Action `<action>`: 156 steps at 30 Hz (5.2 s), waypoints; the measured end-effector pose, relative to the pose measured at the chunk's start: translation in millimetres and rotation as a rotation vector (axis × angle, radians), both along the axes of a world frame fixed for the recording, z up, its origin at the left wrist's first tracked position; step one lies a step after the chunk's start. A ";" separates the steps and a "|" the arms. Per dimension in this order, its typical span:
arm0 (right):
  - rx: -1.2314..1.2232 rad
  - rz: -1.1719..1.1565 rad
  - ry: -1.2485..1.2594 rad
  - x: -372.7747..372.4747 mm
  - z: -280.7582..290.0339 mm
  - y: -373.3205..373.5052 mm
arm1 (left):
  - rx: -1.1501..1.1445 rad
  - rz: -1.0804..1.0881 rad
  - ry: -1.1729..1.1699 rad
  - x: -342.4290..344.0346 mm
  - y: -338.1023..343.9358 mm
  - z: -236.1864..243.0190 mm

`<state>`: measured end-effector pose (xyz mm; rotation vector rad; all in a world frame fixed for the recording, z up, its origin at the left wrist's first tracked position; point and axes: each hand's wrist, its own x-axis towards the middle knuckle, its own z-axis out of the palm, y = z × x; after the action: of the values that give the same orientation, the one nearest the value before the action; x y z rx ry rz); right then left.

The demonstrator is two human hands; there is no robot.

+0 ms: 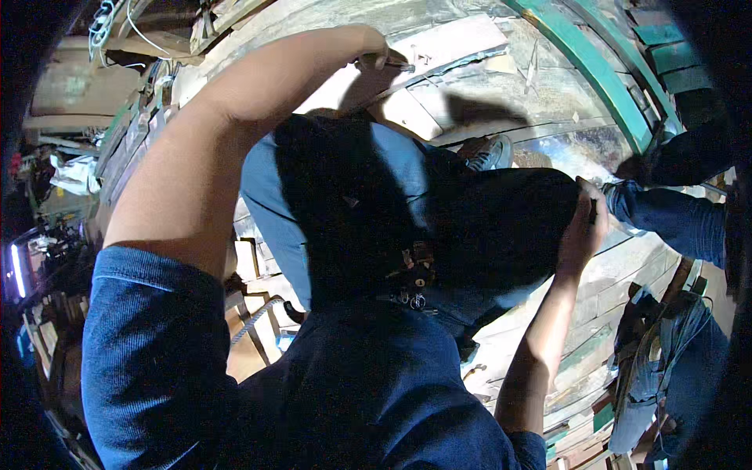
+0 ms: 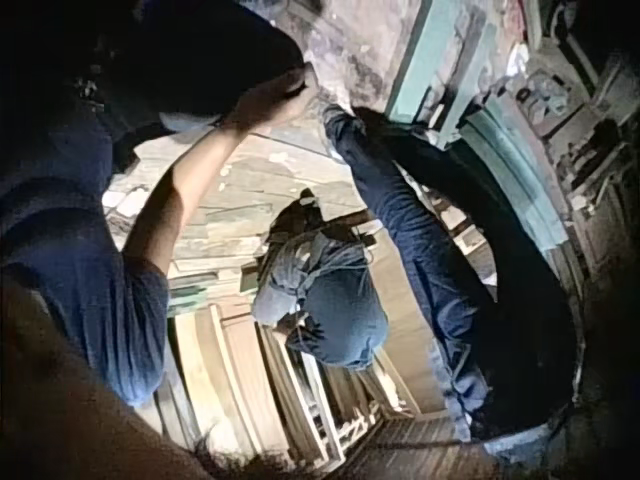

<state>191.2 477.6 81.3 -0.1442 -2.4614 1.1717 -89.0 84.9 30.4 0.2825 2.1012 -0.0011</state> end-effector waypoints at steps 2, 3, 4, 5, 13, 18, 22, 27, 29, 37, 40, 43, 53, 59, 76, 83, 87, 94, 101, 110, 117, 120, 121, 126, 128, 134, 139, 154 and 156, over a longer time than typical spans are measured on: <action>0.005 -0.032 -0.008 4.6 -1.7 5.7 | -0.144 0.106 0.180 14.7 36.6 10.3; -0.005 -0.038 -0.009 3.9 -1.9 4.0 | -0.150 0.015 0.211 14.2 36.5 8.6; -0.002 -0.032 -0.012 3.8 -1.0 3.1 | -0.171 -0.070 0.234 16.2 38.4 3.6; -0.024 -0.029 -0.008 3.1 -0.2 2.4 | -0.177 -0.123 0.241 13.5 38.5 1.8; 0.021 -0.015 0.039 1.9 1.9 0.3 | -0.195 -0.222 0.130 -11.3 23.7 -9.5; -0.001 0.019 0.068 3.7 0.0 0.7 | -0.210 -0.208 0.064 -18.0 13.0 -8.7; -0.040 0.004 0.057 5.5 2.4 -0.8 | -0.216 -0.195 0.044 -15.2 9.3 -7.6; -0.008 0.033 0.079 7.0 -4.0 5.1 | -0.216 -0.186 0.023 -20.1 3.6 -12.3; 0.021 0.031 0.061 5.2 -4.4 5.5 | -0.211 -0.186 0.009 -26.3 2.2 -17.1; 0.008 0.002 0.012 -2.4 4.6 -5.5 | -0.198 -0.132 -0.027 -67.1 -31.8 -37.4; -0.026 -0.018 -0.022 -3.9 -2.3 -6.6 | -0.281 -0.308 0.153 -51.4 -28.1 -39.5; -0.042 -0.097 -0.046 15.8 6.3 12.6 | -0.320 -0.651 0.474 -13.1 38.3 1.8; -0.031 -0.057 -0.046 6.8 13.0 -5.1 | -0.058 -0.424 0.374 5.8 4.5 36.7; 0.002 -0.051 -0.060 8.4 9.3 -2.9 | -0.080 -0.321 0.535 -0.1 -31.7 -1.6; 0.000 -0.097 -0.108 2.5 18.1 -11.3 | -0.038 -0.210 0.352 13.4 -46.8 -12.0; -0.007 -0.087 -0.070 4.1 9.5 -4.4 | -0.023 0.065 -0.158 -7.4 -26.5 -0.9; -0.023 -0.085 -0.064 4.9 10.9 -7.4 | -0.221 0.158 -0.240 0.2 -5.1 24.5; -0.037 -0.085 -0.031 4.4 7.9 -7.2 | 0.047 0.075 0.069 27.8 -13.7 25.0; -0.048 -0.089 0.008 5.9 14.6 -4.9 | 0.066 -0.040 0.217 63.8 10.7 32.4; 0.410 0.511 -0.015 -132.3 47.9 -64.4 | -0.043 -0.094 0.192 36.6 -3.0 32.2; 0.580 0.707 -0.250 -328.6 -100.6 -182.7 | -0.059 -0.046 0.154 36.2 -19.2 27.1; 0.666 0.657 -0.072 -341.7 -151.4 -163.6 | 0.075 -0.033 0.216 39.0 -4.7 37.3; 0.770 0.656 0.016 -336.3 -164.3 -174.7 | 0.052 0.080 0.231 40.9 -17.9 27.8; 0.768 0.544 0.096 -338.9 -172.8 -181.4 | 0.006 0.068 0.132 33.0 -26.0 35.3; 0.774 0.551 0.052 -335.3 -170.4 -190.3 | -0.006 0.062 0.141 33.4 -29.7 35.8; 0.696 0.493 0.250 -338.6 -183.4 -185.5 | 0.062 -0.121 -0.004 -3.0 -52.1 12.0; 0.701 0.541 0.113 -332.9 -172.0 -194.2 | -0.198 -0.344 0.489 -23.0 -27.6 12.7; 0.520 0.586 0.161 -328.7 -168.3 -192.9 | 0.151 0.075 0.209 22.2 -81.7 -45.4; 0.556 0.519 0.195 -333.8 -175.9 -186.2 | 0.179 0.015 0.204 22.3 -76.4 -48.3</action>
<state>-142.6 291.4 -94.7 0.7647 -2.6077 0.5813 -66.7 8.5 -18.0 0.3872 2.3104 0.1745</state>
